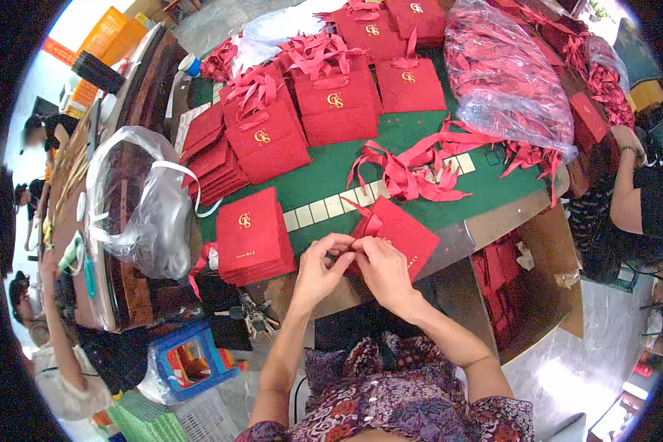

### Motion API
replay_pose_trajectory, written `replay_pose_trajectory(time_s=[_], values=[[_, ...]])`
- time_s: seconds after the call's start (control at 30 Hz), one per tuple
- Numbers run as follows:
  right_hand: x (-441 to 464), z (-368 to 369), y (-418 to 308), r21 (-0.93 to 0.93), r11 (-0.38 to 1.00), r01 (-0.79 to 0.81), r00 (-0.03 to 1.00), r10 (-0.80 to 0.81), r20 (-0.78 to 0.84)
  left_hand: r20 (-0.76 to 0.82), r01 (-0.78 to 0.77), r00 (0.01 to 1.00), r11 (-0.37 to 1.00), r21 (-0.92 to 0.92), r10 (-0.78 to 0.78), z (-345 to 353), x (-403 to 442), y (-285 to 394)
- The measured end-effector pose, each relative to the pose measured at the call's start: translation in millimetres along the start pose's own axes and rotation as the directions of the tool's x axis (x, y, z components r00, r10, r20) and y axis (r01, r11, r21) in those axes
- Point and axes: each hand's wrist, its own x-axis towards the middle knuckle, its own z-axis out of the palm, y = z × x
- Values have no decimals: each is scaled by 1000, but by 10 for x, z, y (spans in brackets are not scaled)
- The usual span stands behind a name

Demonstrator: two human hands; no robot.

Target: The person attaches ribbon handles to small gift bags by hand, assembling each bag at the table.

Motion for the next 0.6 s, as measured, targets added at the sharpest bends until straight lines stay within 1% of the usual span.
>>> replay_pose_trajectory(time_s=[0.07,0.1,0.13,0.17,0.2,0.23,0.3,0.33,0.37,0.4,0.43,0.47,0.5,0.53,0.57,0.6], values=[[24,-124,-53,-64,993,95,993,-90,70,-4,20,1000,1000,16,-20,-7,20,4],[72,-208,-104,-64,993,96,993,-91,69,-5,41,999,999,30,-41,-2,23,6],[160,-312,-167,-125,984,127,988,-114,105,-6,40,999,999,29,-40,22,15,11],[254,-397,-228,-185,969,162,980,-136,143,-32,-7,999,996,90,10,58,2,22],[339,-450,-274,-154,980,127,983,-103,154,-55,-52,997,987,151,61,86,-11,33],[430,-446,-256,-157,973,170,979,-150,136,-56,-55,996,987,150,64,96,-24,53],[569,-498,-127,-214,934,285,918,-201,343,-69,-186,975,948,259,210,106,-45,123],[600,-502,-60,-216,933,286,918,-203,339,-83,-179,973,934,309,214,117,-68,167],[621,-491,10,-218,933,285,878,-163,450,-84,-182,972,933,311,218,124,-79,162],[646,-478,73,-220,933,286,823,-122,555,-91,-242,954,913,329,285,127,-86,147],[672,-468,141,-218,932,290,823,-126,554,-97,-299,931,888,349,351,130,-91,138],[692,-463,206,-187,940,285,791,-120,599,-97,-339,910,859,384,403,141,-100,140],[714,-469,209,-157,949,275,758,-113,643,-96,-341,910,858,385,404,148,-112,112],[730,-484,198,-145,960,241,754,-91,650,-55,-395,883,802,449,466,161,-115,70],[770,-509,179,-147,959,241,757,-91,647,-9,-448,852,737,507,524,172,-116,47],[844,-546,117,-167,961,223,699,-38,714,-6,-453,849,734,505,528,170,-117,66]])
